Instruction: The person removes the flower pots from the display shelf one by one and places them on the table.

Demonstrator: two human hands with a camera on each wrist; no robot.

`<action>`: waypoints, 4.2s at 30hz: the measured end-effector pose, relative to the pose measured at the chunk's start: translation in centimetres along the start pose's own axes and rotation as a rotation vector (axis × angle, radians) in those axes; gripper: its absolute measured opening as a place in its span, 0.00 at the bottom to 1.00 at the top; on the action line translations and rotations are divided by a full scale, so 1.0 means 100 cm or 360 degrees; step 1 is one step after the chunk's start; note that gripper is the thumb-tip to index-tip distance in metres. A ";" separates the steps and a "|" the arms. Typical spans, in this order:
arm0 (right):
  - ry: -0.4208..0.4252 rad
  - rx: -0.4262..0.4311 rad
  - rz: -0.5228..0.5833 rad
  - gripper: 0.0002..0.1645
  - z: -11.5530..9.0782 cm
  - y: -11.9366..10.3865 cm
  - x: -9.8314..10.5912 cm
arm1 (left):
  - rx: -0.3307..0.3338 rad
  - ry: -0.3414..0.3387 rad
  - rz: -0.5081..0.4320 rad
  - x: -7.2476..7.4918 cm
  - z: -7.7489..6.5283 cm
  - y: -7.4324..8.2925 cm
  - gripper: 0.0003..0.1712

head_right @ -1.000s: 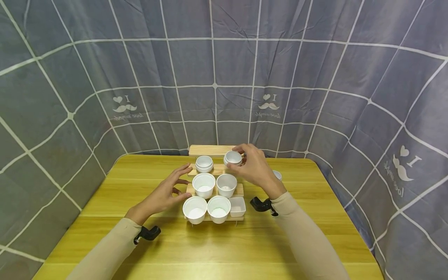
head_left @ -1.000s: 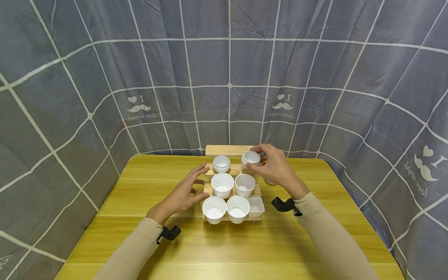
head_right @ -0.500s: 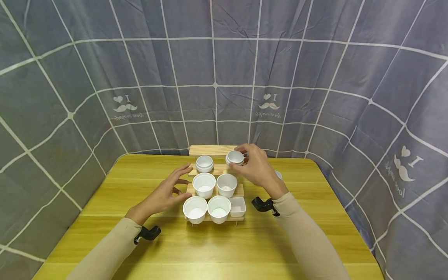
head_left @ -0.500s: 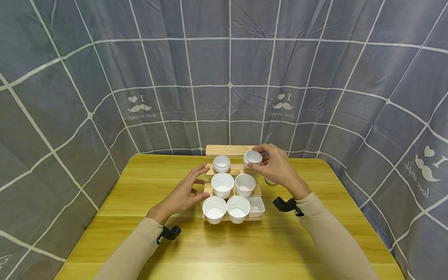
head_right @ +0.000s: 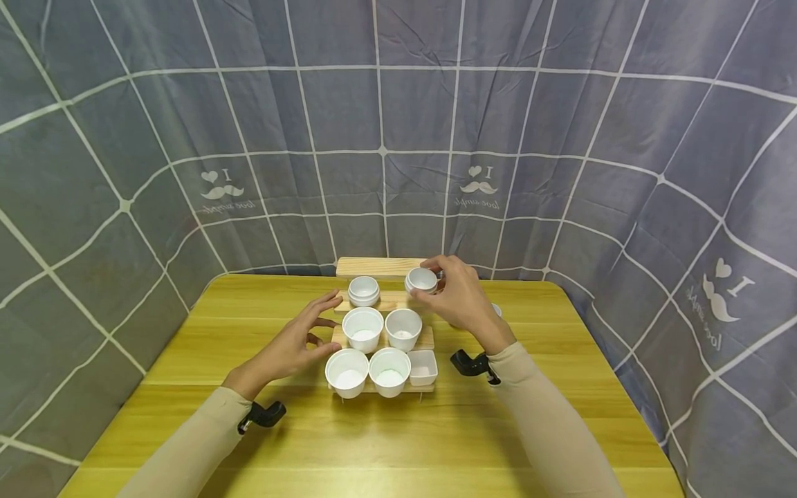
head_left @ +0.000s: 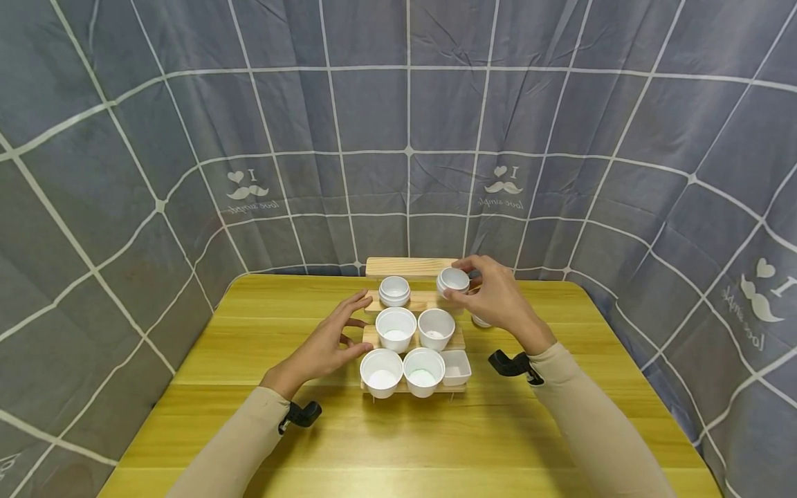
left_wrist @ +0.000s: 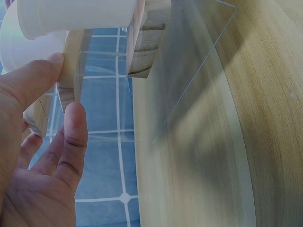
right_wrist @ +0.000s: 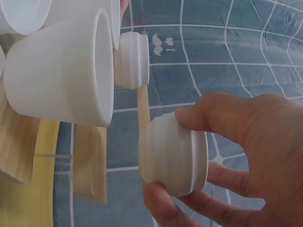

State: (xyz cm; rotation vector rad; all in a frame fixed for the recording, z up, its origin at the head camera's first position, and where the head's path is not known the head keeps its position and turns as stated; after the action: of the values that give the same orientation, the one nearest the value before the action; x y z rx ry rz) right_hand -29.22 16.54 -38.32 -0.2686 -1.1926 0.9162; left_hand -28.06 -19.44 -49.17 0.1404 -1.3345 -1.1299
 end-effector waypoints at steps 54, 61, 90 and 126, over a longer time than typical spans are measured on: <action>0.0017 -0.0069 0.0019 0.31 -0.011 0.024 0.012 | -0.0040 0.0016 -0.0023 0.001 0.000 -0.002 0.54; 0.0013 -0.0082 0.0015 0.32 -0.013 0.028 0.014 | -0.0037 0.0016 -0.0013 0.001 0.001 -0.002 0.54; 0.0017 -0.0155 0.0034 0.33 -0.017 0.042 0.020 | -0.0050 0.0039 0.0008 -0.001 0.002 -0.004 0.53; 0.0081 -0.0324 -0.0040 0.35 -0.035 0.081 0.032 | -0.0039 0.0015 0.0006 -0.001 0.003 -0.002 0.55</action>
State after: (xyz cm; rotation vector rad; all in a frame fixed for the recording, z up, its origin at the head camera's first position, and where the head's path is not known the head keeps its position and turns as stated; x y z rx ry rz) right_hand -29.69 24.88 -42.54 -0.4375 -1.2408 0.7624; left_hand -28.40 -19.38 -49.28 0.1250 -1.3113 -1.1407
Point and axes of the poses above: each hand's wrist, its own z-axis towards the middle knuckle, its own x-axis out of the back of the hand, y = z × x, the point moved 1 cm from there along z, towards the middle knuckle, and after that the axes turned 6 degrees about z, right-handed, at the moved point
